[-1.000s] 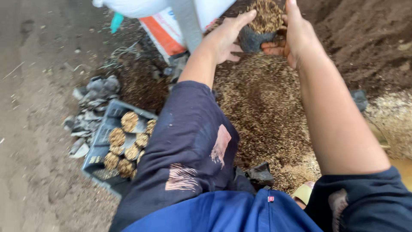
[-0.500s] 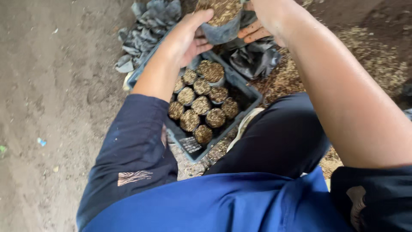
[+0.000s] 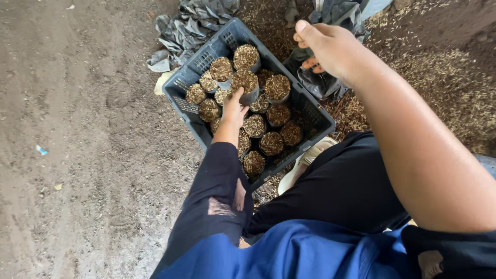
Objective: The person fills small black plastic nursery bags with a loose brown substrate from a large pile on the ground. They open each bag, scoop the material by hand, and place the filled bags into a nearby crate.
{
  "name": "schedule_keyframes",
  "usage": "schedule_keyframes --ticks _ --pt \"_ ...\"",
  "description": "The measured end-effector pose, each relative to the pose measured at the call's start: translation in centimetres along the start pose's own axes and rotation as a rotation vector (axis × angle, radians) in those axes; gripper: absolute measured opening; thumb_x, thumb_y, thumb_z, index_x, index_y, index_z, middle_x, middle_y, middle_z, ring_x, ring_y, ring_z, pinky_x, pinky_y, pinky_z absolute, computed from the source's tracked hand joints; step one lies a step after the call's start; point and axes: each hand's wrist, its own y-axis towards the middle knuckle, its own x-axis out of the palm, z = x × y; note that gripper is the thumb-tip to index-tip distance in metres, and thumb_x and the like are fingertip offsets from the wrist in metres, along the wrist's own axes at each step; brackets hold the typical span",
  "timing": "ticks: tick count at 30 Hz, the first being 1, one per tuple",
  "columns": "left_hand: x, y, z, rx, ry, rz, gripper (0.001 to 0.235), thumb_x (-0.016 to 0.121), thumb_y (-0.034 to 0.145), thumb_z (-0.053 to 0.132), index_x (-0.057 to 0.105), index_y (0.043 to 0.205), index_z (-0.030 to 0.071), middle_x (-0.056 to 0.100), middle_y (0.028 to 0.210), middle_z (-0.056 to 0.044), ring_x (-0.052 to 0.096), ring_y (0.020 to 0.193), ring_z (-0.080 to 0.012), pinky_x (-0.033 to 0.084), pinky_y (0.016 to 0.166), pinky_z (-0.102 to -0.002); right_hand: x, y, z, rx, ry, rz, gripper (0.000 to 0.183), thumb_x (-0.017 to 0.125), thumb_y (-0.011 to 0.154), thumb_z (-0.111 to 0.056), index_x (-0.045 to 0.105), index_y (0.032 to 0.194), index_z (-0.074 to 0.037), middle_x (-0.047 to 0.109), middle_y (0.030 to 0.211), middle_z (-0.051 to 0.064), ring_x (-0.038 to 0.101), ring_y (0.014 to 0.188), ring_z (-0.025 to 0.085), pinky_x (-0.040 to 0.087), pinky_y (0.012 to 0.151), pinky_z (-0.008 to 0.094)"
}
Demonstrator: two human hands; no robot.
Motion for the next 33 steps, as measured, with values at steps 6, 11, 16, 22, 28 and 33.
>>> schedule_keyframes --ticks 6,11,16,22,28,33 --pt "-0.2 4.6 -6.7 0.038 0.146 0.121 0.086 0.076 0.086 0.039 0.034 0.153 0.004 0.044 0.15 -0.018 0.05 0.134 -0.0339 0.044 0.114 -0.054 -0.7 0.4 1.2 0.015 -0.089 0.011 0.069 0.037 0.101 -0.061 0.056 0.144 -0.009 0.063 0.14 0.01 0.072 0.103 0.024 0.057 0.091 0.038" --pt "0.3 2.1 -4.9 0.053 0.45 0.151 0.089 0.073 0.086 0.052 0.041 0.155 0.004 0.054 0.154 -0.018 0.055 0.137 -0.035 0.044 0.112 -0.052 -0.7 0.4 1.5 0.075 -0.125 0.02 0.068 0.038 0.1 -0.062 0.057 0.143 -0.012 0.064 0.138 0.01 0.072 0.104 0.025 0.057 0.091 0.039" --pt "4.6 -5.2 0.1 0.093 0.625 0.384 0.091 0.07 0.093 0.043 0.018 0.161 0.01 0.018 0.166 -0.018 0.027 0.148 -0.0399 0.036 0.113 -0.058 -1.8 -0.2 1.8 0.081 -0.205 0.07 0.064 0.044 0.102 -0.06 0.061 0.139 -0.012 0.067 0.132 0.01 0.072 0.103 0.022 0.054 0.088 0.038" --pt "18.6 -13.5 4.0 0.944 0.668 -0.074 0.067 0.074 0.099 0.021 0.04 0.154 0.004 0.03 0.162 -0.023 0.026 0.154 -0.0369 0.023 0.125 -0.047 -8.0 -2.5 6.2 0.107 0.003 0.301 0.046 0.055 0.098 -0.042 0.067 0.129 -0.01 0.074 0.112 0.006 0.074 0.091 0.018 0.058 0.076 0.038" --pt "36.8 -21.3 3.0 1.107 0.729 -0.873 0.045 0.078 0.1 0.018 0.056 0.138 0.007 0.055 0.14 -0.014 0.057 0.131 -0.0288 0.046 0.118 -0.038 -14.0 -9.3 22.6 0.067 -0.093 0.724 0.034 0.061 0.099 -0.03 0.075 0.12 -0.006 0.077 0.106 0.013 0.071 0.091 0.021 0.055 0.081 0.038" --pt "44.9 -30.6 -2.0 1.181 0.836 -1.067 0.043 0.08 0.095 0.022 0.061 0.131 0.009 0.052 0.143 -0.015 0.054 0.135 -0.0325 0.042 0.119 -0.043 -14.4 -15.6 38.1 0.397 -0.075 0.868 0.04 0.065 0.093 -0.039 0.075 0.114 -0.007 0.074 0.108 0.017 0.071 0.094 0.03 0.054 0.084 0.042"
